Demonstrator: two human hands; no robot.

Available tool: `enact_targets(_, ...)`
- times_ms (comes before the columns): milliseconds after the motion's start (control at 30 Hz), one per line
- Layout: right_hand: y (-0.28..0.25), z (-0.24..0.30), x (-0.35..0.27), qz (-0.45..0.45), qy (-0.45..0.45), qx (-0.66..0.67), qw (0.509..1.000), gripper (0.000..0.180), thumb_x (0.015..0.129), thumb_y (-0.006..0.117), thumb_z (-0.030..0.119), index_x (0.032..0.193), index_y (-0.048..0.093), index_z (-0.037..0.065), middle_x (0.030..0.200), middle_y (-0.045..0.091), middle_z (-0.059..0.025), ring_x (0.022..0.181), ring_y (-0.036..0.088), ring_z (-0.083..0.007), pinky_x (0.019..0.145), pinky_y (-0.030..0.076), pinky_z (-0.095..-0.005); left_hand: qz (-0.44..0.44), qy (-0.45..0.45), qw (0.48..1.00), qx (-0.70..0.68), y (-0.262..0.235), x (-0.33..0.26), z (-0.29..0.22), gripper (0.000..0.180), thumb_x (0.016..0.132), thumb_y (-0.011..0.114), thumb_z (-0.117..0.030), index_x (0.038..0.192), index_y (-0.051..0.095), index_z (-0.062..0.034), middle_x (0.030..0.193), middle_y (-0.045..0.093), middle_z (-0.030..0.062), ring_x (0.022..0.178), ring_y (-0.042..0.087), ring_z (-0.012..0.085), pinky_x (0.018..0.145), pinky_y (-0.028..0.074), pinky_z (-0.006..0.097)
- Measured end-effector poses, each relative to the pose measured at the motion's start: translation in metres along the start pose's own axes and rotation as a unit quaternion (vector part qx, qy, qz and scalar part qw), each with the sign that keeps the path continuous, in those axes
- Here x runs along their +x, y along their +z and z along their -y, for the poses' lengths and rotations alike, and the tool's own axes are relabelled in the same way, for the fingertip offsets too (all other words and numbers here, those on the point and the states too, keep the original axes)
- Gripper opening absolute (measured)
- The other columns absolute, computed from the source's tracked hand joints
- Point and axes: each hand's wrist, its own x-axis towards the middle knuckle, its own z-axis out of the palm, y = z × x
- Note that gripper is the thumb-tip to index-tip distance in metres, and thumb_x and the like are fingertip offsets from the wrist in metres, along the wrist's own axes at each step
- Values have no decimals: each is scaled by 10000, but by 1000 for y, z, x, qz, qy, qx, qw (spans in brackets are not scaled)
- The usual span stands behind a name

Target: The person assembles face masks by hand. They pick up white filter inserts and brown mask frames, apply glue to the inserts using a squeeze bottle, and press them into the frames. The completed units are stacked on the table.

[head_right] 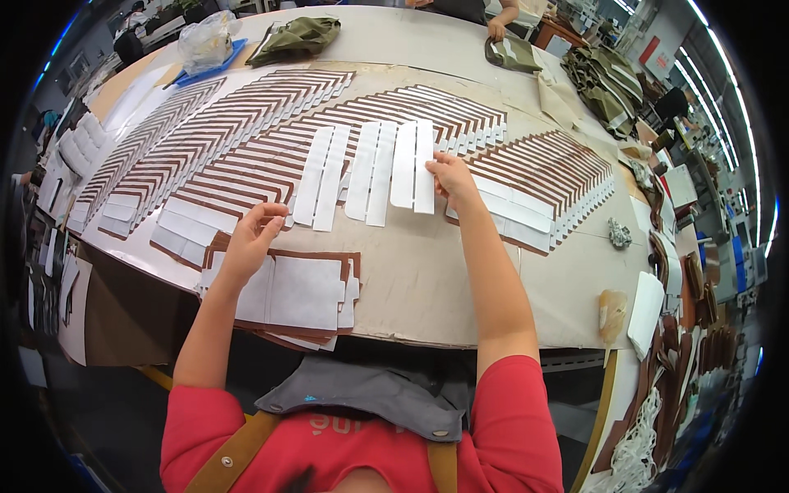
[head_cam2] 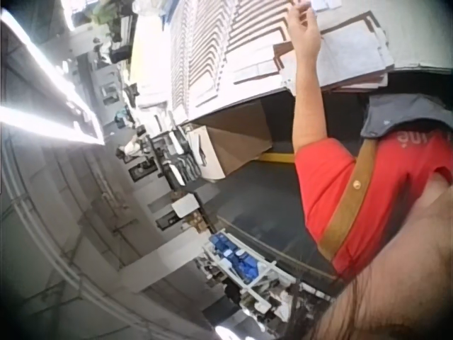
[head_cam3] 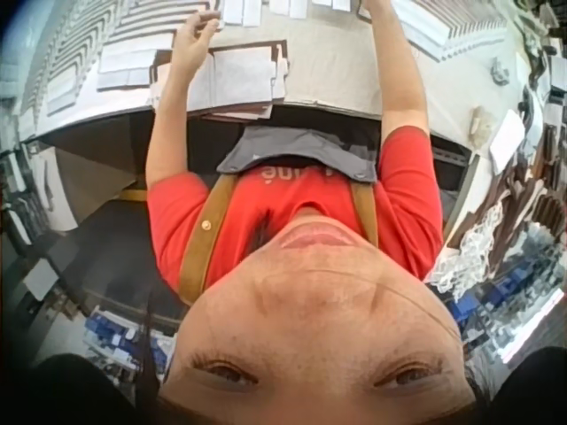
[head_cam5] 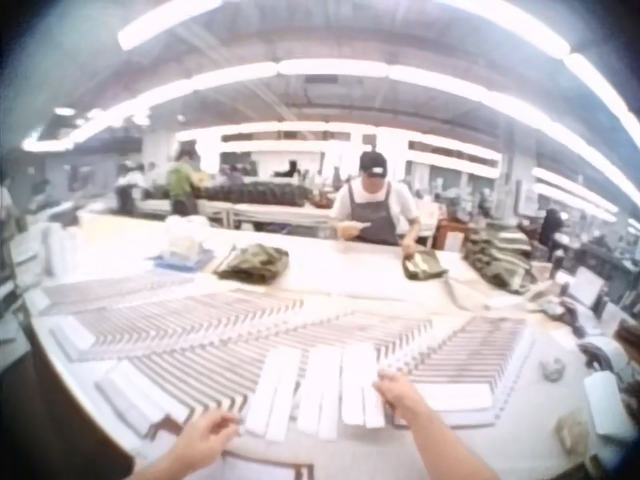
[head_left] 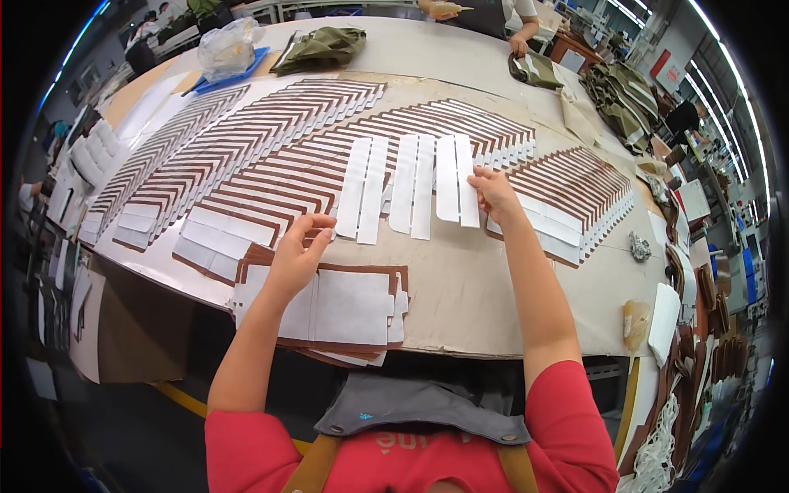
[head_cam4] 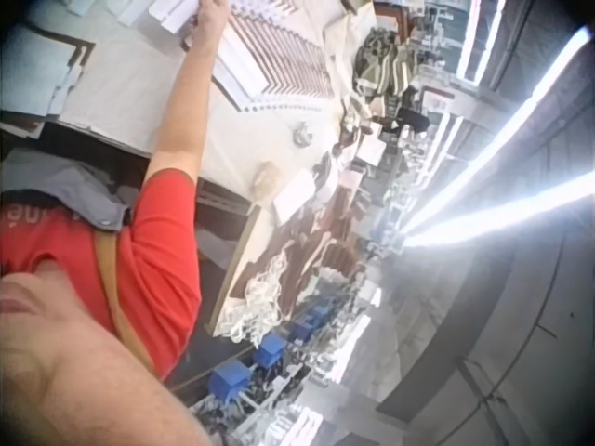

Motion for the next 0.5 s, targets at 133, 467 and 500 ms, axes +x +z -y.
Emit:
enact_targets(133, -4, -13, 5, 4, -36, -75, 996, 420, 816, 581, 74, 1210, 494, -42, 588, 497, -4, 422, 410, -73, 364, 326, -232, -3, -2, 1000, 2, -1, -4, 0, 186, 890, 524, -123, 1039, 586, -30, 1012, 601, 51, 950, 561, 148, 806, 438, 285)
enact_targets(467, 7, -14, -9, -43, -73, -220, 972, 501, 809, 563, 116, 1276, 425, -2, 693, 547, -76, 448, 496, -127, 378, 410, -269, -4, -2, 1000, 0, -4, -16, 6, 184, 906, 502, -99, 1053, 568, -10, 1017, 589, 56, 948, 536, 127, 858, 416, 263)
enact_targets(500, 9, -12, -12, -43, -72, -226, 971, 490, 816, 557, 117, 1274, 428, -1, 697, 549, -79, 450, 504, -130, 379, 416, -272, -7, -8, 1000, -1, -6, -18, 5, 185, 907, 502, -100, 1054, 568, -10, 1016, 589, 55, 948, 536, 126, 856, 417, 262)
